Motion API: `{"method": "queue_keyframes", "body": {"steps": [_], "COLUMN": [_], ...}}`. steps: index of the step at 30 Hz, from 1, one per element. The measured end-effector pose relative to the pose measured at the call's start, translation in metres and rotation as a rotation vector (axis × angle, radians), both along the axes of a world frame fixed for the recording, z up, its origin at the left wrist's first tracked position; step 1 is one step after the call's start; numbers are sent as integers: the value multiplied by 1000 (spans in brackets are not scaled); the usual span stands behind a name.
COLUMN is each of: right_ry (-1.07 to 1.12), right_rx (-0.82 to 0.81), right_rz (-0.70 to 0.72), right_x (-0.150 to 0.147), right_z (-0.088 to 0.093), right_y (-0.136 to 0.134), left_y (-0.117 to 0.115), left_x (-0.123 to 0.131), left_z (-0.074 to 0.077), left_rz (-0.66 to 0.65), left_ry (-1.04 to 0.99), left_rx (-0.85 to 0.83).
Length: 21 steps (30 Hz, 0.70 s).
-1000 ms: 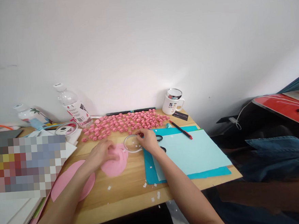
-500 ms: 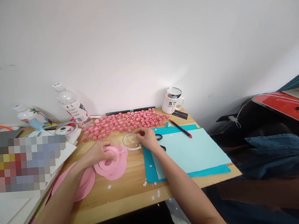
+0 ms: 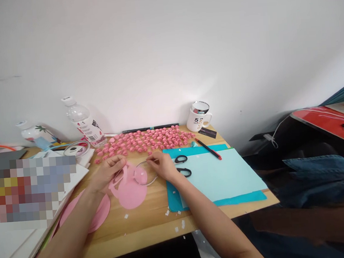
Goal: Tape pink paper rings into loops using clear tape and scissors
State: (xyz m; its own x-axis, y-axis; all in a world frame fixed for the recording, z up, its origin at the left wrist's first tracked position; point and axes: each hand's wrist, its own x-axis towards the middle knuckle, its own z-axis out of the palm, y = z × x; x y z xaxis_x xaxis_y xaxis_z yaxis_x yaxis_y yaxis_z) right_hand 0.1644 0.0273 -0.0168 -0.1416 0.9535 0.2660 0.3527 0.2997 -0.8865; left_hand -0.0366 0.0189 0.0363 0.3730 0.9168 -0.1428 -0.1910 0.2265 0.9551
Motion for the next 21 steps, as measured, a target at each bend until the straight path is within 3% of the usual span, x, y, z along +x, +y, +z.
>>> {"method": "queue_keyframes", "body": {"steps": [3,8,13,17,21], "right_ry": [124,430,520,545,455], "right_rx": [-20,-271,-328,-306,-331], "right_rz": [79,449,327,196,255], "right_x": [1,-5,-10,-4,-1], "right_z": [8,15,15,21,22], "right_y": [-3,-12,-13,-10,-11], "left_y": [-2,-5,-7,-7,-8], "left_x": [5,17,26,24,22], "left_z": [2,0,-8,-10,-8], "left_rz": [88,255,306,275,197], "left_ry": [4,22,32,168,279], "left_rx": [24,62,55,135,105]}}
